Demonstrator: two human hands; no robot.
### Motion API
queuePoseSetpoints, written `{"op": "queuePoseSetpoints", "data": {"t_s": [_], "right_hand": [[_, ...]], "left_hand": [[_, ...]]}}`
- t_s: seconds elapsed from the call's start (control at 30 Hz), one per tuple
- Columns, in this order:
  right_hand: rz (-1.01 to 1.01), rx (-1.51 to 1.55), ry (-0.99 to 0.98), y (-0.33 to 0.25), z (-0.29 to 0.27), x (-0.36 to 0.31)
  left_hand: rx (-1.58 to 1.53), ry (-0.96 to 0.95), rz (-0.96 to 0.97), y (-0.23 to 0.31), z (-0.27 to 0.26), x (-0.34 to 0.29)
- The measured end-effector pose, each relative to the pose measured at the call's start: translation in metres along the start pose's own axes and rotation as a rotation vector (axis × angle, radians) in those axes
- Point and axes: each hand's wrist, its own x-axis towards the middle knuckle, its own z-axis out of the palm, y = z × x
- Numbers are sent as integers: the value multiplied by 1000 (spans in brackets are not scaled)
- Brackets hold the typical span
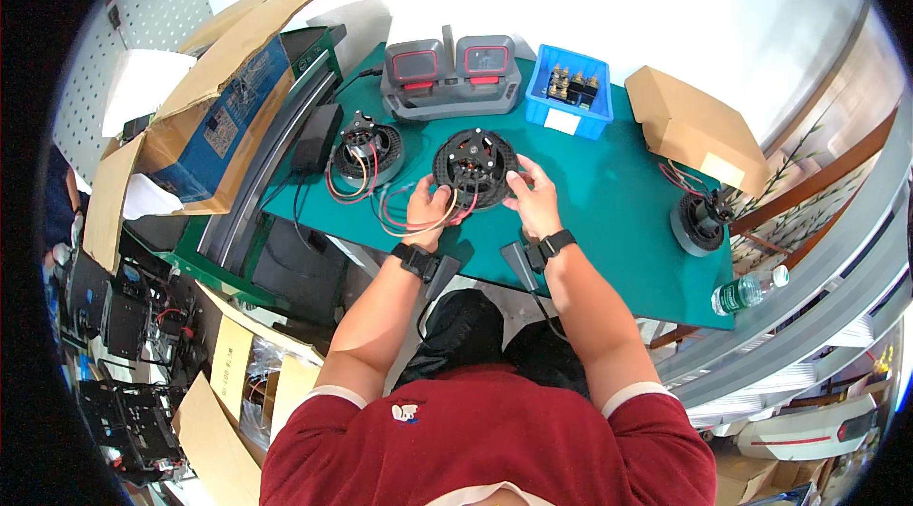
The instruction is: Inspecting and checking the wires/connectors of multiple electric motors on a workbench.
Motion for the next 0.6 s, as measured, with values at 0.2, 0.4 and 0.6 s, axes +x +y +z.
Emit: {"op": "queuePoseSetpoints", "data": {"t_s": [0.2,0.4,0.6], "right_hand": [[-25,224,-117,-15,-42,-32],[-135,-24,-158,-35,-78,-68],[-676,-582,-8,-10,-108,-68]], "left_hand": [[-139,-194,132,19,31,-30],[-195,-297,131,-4,53,-37],[-78,-453,223,-8,67,-38]]}}
